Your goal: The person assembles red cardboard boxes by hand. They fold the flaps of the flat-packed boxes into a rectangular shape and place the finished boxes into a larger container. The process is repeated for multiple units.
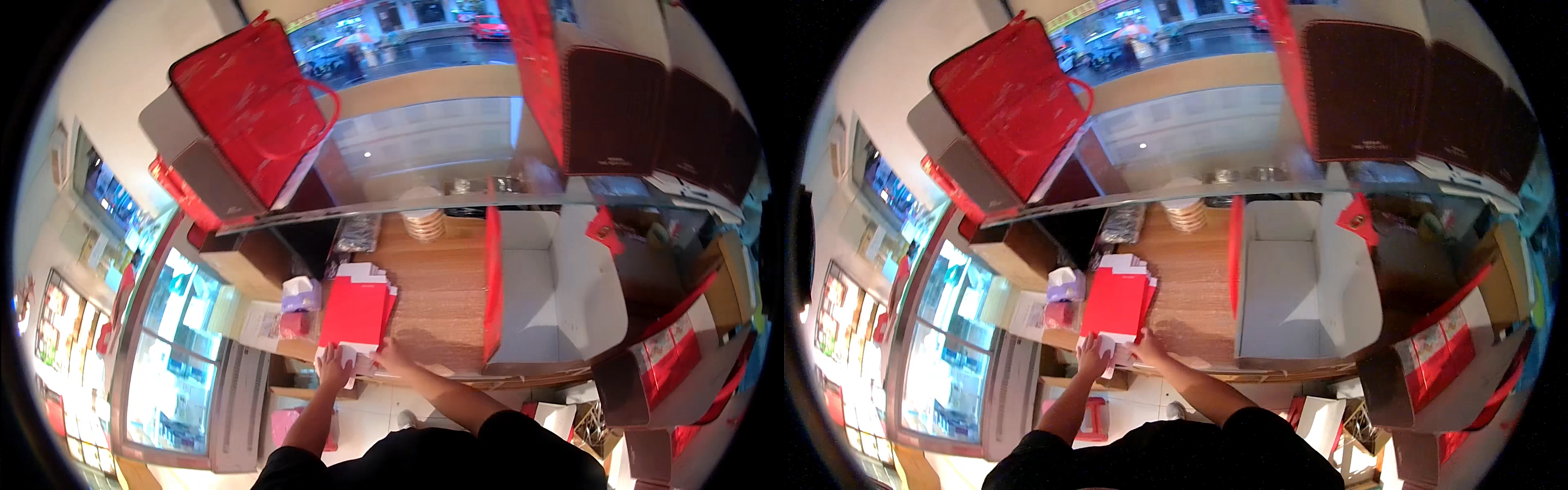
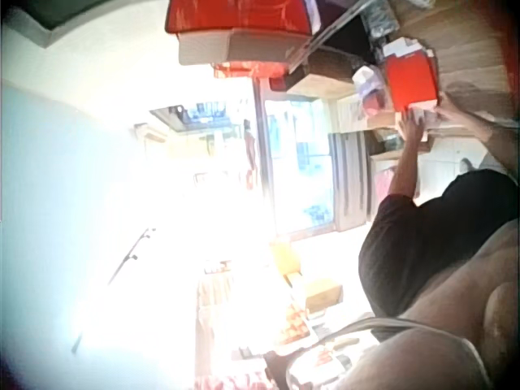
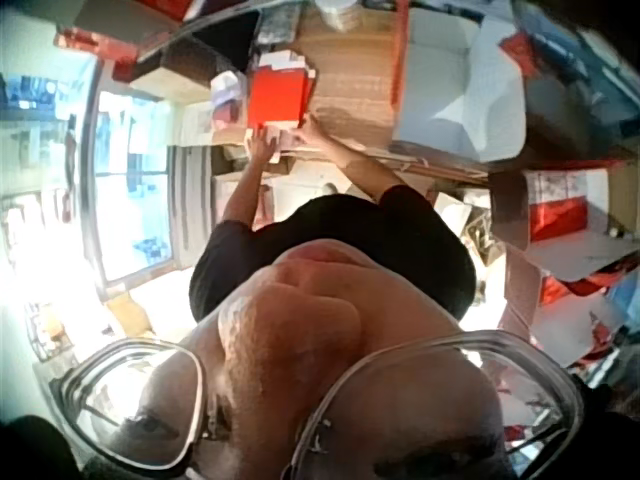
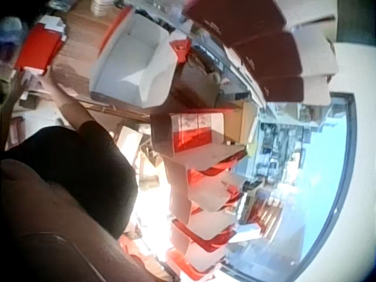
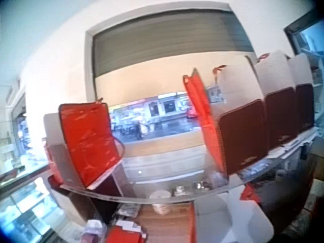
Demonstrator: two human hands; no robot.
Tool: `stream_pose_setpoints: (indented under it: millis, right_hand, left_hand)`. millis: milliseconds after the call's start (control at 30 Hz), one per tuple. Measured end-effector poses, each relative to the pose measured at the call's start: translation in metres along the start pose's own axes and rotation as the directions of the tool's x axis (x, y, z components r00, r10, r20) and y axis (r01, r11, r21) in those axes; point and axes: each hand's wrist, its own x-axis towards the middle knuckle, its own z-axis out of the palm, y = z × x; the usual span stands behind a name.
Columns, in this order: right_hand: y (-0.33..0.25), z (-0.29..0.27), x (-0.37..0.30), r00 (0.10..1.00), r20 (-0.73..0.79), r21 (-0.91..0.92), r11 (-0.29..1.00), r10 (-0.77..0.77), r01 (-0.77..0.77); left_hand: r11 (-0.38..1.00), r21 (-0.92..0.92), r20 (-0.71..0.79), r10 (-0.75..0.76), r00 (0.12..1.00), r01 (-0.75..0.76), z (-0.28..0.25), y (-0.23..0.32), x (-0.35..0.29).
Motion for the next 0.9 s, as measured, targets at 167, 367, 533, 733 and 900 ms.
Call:
stream_pose_setpoints:
  millis: [167, 367, 533, 733, 900]
  right_hand:
    - [-0.006, -0.004, 0.035, 0.989, -0.063, 0.121, 0.985, 0.134, -0.126]
    - [-0.022, -0.030, 0.033, 0.963, 0.015, 0.090, 0.959, 0.268, -0.268]
    - [-0.014, -0.035, 0.029, 0.971, -0.031, 0.117, 0.965, 0.238, -0.233]
    - [-0.069, -0.047, 0.009, 0.955, -0.047, 0.651, 0.734, 0.292, -0.192]
    - [-0.126, -0.087, -0.034, 0.994, -0.084, 0.623, 0.776, -0.063, 0.102]
  left_hand:
    - [0.996, -0.081, -0.026, 0.033, 0.999, -0.035, 0.017, -0.003, -0.001]
    - [0.992, -0.121, -0.028, 0.019, 0.999, -0.022, 0.005, 0.004, -0.010]
    - [0.979, -0.202, -0.113, -0.008, 0.994, -0.015, 0.007, -0.008, -0.012]
    - [0.935, -0.351, -0.243, -0.029, 0.970, -0.060, -0.011, -0.014, -0.007]
    - [0.816, -0.472, -0.512, 0.055, 0.857, -0.335, -0.070, -0.006, 0.009]
